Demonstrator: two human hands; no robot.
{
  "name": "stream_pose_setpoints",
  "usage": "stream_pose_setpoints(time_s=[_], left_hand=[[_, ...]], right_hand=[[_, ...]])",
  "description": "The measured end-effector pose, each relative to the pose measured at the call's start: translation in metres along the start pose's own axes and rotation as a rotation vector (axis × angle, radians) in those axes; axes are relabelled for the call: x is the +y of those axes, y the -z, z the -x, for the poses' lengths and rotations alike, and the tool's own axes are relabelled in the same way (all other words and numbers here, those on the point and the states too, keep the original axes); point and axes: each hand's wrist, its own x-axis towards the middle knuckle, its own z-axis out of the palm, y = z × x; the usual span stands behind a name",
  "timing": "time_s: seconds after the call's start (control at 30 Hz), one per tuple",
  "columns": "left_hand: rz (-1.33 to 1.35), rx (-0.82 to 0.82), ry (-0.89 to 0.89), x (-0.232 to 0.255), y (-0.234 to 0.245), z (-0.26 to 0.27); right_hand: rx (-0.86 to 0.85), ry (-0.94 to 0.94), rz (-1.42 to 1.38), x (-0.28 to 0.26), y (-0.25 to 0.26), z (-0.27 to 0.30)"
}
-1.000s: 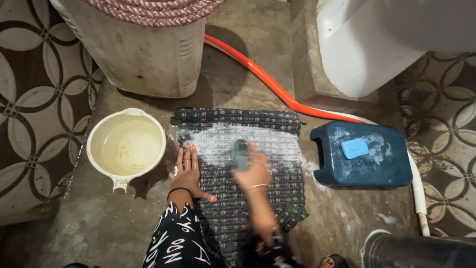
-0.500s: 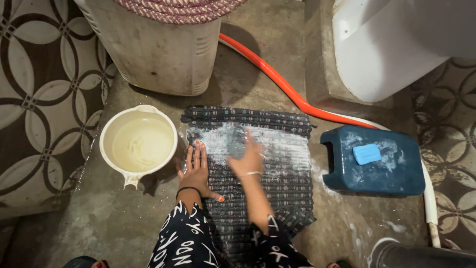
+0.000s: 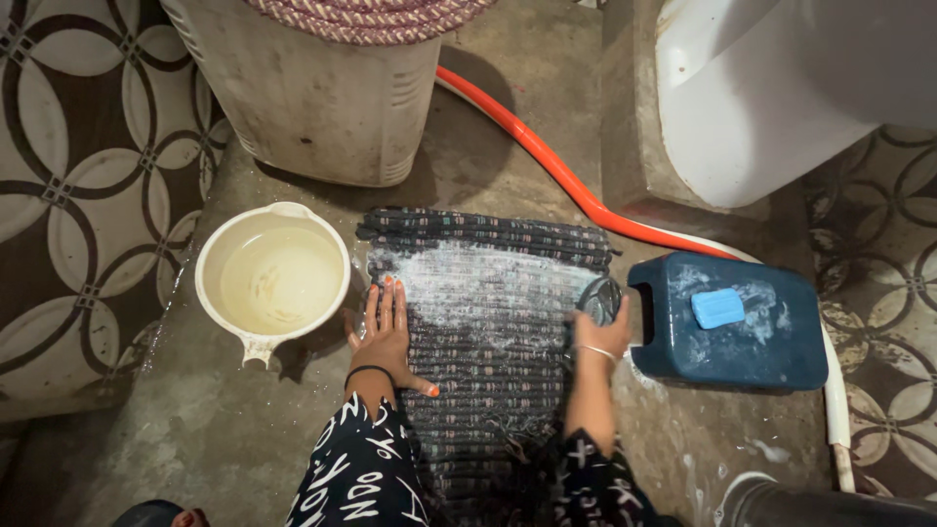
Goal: The person scrubs a dark patterned rug on the floor using a grey scrubbing tool and a blue bar of soap. They repeatedly pour water from a white plastic jug onto the rug to rinse it and continue scrubbing the surface.
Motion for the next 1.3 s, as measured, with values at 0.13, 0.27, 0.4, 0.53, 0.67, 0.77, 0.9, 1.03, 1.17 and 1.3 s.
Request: stream_pose_setpoints(time_s=[0.13, 0.27, 0.4, 0.53, 0.67, 0.77, 0.9, 1.03, 1.17, 1.3], left_hand=[[-0.020, 0.002, 0.003, 0.000, -0.001, -0.001], [-0.059, 0.010, 0.004, 0.000, -0.004, -0.004], [-0.114, -0.033, -0.001, 0.000, -0.003, -0.008], [-0.033, 0.000, -0.013, -0.001, -0.003, -0.003], [-0.025, -0.029, -0.013, -0.002, -0.002, -0.007], [-0.020, -0.020, -0.015, -0.004, -0.005, -0.006], [-0.041, -0.012, -0.026, -0.004, -0.005, -0.007], [-0.002, 0.039, -0.032, -0.006, -0.007, -0.004], [0.082, 0.094, -0.047, -0.006, -0.014, -0.002], [0.106, 0.046, -0.016, -0.009, -0.023, -0.016]], right_hand=[[-0.073, -0.104, 0.003, -0.069, -0.041, 0.065], [-0.420, 0.558, -0.111, -0.153, -0.062, 0.140], [-0.714, 0.619, -0.224, -0.167, -0.055, 0.132], [-0.538, 0.555, -0.257, -0.111, -0.050, 0.072], [-0.314, 0.134, -0.176, -0.061, -0.038, 0.048], [-0.202, 0.008, -0.042, -0.056, -0.043, 0.061], [-0.471, 0.106, -0.167, -0.066, -0.053, 0.088], [-0.800, 0.378, -0.069, -0.052, -0.051, 0.097], [-0.532, 0.384, 0.260, -0.016, -0.035, 0.074], [-0.532, 0.454, 0.524, -0.003, -0.015, 0.090]])
